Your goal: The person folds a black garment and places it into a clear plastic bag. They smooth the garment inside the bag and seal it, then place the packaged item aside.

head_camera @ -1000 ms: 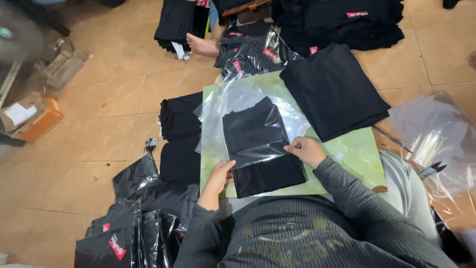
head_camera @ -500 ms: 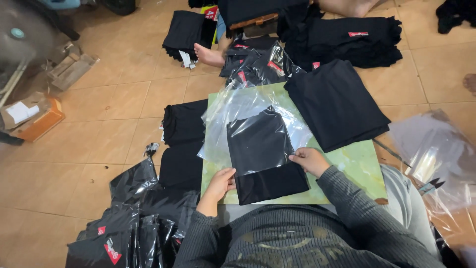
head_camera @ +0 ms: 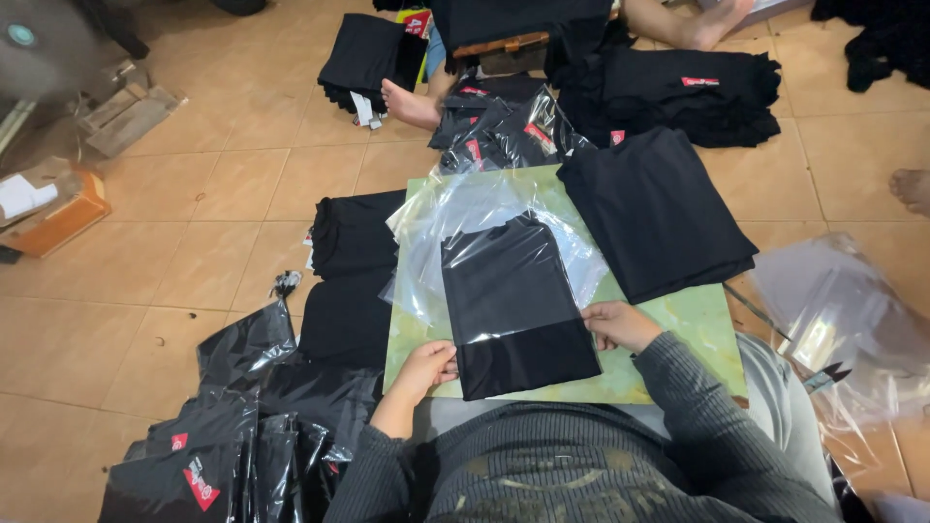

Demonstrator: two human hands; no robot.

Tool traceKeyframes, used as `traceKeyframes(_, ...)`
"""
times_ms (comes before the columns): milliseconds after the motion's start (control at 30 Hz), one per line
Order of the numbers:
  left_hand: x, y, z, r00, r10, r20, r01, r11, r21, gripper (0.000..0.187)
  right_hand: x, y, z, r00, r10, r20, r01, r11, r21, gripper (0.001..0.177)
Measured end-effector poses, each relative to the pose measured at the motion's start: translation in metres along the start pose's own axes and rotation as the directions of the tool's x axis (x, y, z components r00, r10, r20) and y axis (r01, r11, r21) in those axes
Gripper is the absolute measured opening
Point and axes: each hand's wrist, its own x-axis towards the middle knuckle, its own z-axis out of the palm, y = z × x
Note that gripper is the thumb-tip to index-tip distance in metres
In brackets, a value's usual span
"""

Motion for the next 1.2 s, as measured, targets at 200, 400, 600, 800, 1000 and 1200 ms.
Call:
traceKeyframes(200, -0.015, 0.012, 0.003, 0.998, 0.027, 0.061, -0.029, 0.999, 0.033, 0.032, 0.002, 0.005, -0.005, 0.999, -0.008, 0.039, 0.009, 1.0, -0.01, 0.032)
traceKeyframes(400, -0.001, -0.003, -0.004, 0.997, 0.046, 0.06, -0.048, 0.998, 0.039, 0.025, 0.003, 0.009, -0.001, 1.0, 0.013, -0.002, -0.013, 1.0, -0.009, 0.027)
traceKeyframes(600, -0.031, 0.007, 0.003, 0.995, 0.04, 0.091, -0.061, 0.97, 0.236, 0.012, -0.02, -0.002, 0.002, 0.998, 0.02, 0.063, -0.003, 0.965, -0.262, 0.02)
traceKeyframes(800, -0.085, 0.042, 0.026, 0.914, -0.303, 0.27, 0.034, 0.72, 0.693, 0.011, -0.052, -0.003, 0.007, 0.792, 0.393, 0.467, -0.129, 0.855, -0.502, 0.017)
traceKeyframes(1000, -0.032, -0.005, 0.021, 0.978, 0.179, -0.108, -0.113, 0.887, 0.448, 0.016, -0.017, 0.015, 0.002, 0.996, 0.026, 0.085, -0.001, 0.958, -0.286, 0.021)
traceKeyframes(1200, -0.059, 0.012, 0.028, 0.999, 0.036, -0.002, -0.032, 0.917, 0.398, 0.021, -0.039, -0.001, 0.005, 0.968, 0.181, 0.177, -0.117, 0.94, -0.321, 0.019)
